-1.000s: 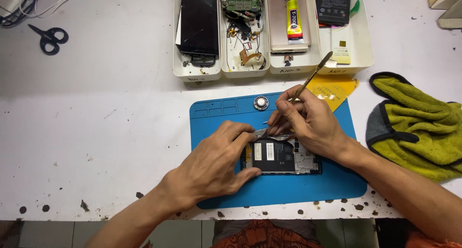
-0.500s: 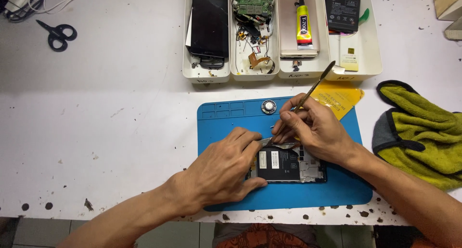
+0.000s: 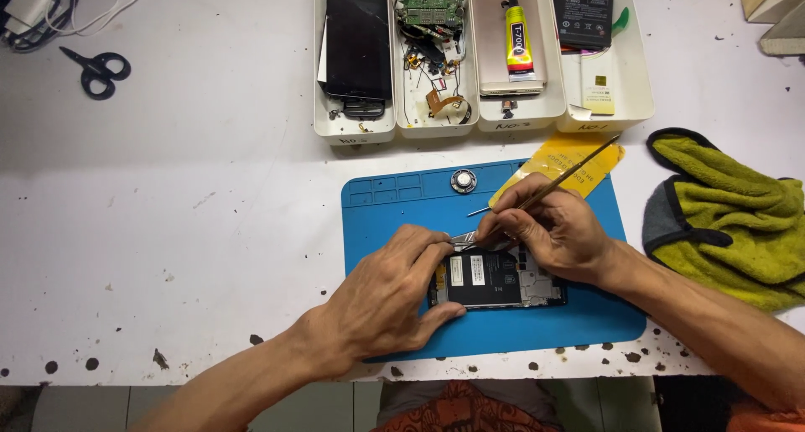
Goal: Using a thin metal tool to scrape adhesive and pry components from the internal frame of a disassembled smartphone.
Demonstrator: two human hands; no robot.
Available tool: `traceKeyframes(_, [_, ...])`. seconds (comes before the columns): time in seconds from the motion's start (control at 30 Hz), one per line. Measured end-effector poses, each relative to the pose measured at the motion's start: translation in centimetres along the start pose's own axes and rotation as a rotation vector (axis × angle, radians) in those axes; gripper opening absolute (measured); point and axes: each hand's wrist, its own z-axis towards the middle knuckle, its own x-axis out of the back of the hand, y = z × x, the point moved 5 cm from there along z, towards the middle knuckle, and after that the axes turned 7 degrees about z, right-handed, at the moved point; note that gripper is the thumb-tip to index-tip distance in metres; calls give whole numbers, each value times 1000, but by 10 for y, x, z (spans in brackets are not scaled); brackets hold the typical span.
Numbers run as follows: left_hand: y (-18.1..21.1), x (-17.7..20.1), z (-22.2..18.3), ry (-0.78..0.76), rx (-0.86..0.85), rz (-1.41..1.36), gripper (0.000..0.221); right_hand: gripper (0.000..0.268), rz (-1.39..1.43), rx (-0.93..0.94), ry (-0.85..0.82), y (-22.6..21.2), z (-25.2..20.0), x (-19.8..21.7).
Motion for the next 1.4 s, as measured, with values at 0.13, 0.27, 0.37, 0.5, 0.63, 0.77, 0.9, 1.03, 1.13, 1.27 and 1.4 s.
traceKeyframes(0.13, [0, 0, -2, 22, -5, 16, 70, 12, -91, 87, -52, -5, 0, -1])
traceKeyframes(0.27, [0, 1, -2, 30, -11, 15, 69, 12, -267, 179, -89, -4, -11, 0])
traceKeyframes(0.37, [-1, 1, -1, 35, -6, 4, 68, 15, -344, 227, -180, -14, -12, -4])
traceKeyframes(0.5, [4, 9, 1, -11, 66, -66, 57, 10, -660, 546, -201, -57, -6, -30])
traceKeyframes(0.63, [4, 8, 0, -23, 67, -58, 59, 9, -746, 662, -278, -42, -23, -28])
traceKeyframes(0.77, [4, 5, -1, 10, 36, -20, 51, 23, -792, 737, -408, -53, -24, -39])
traceKeyframes(0.9, [4, 6, -1, 32, 22, -1, 43, 30, -826, 829, -416, -53, -27, -43])
traceKeyframes(1.03, [2, 7, 0, 39, 6, -2, 41, 34, -735, 762, -378, -42, -26, -34])
traceKeyframes(1.13, [0, 5, -1, 35, -5, 16, 41, 14, -582, 444, -31, -31, -16, -13])
traceKeyframes(1.27, [-2, 4, -1, 67, 12, 5, 47, 12, -413, 363, 95, -29, -9, -6])
traceKeyframes(1.4, [-1, 4, -1, 76, -13, 18, 46, 13, -433, 356, 112, -27, -9, -12])
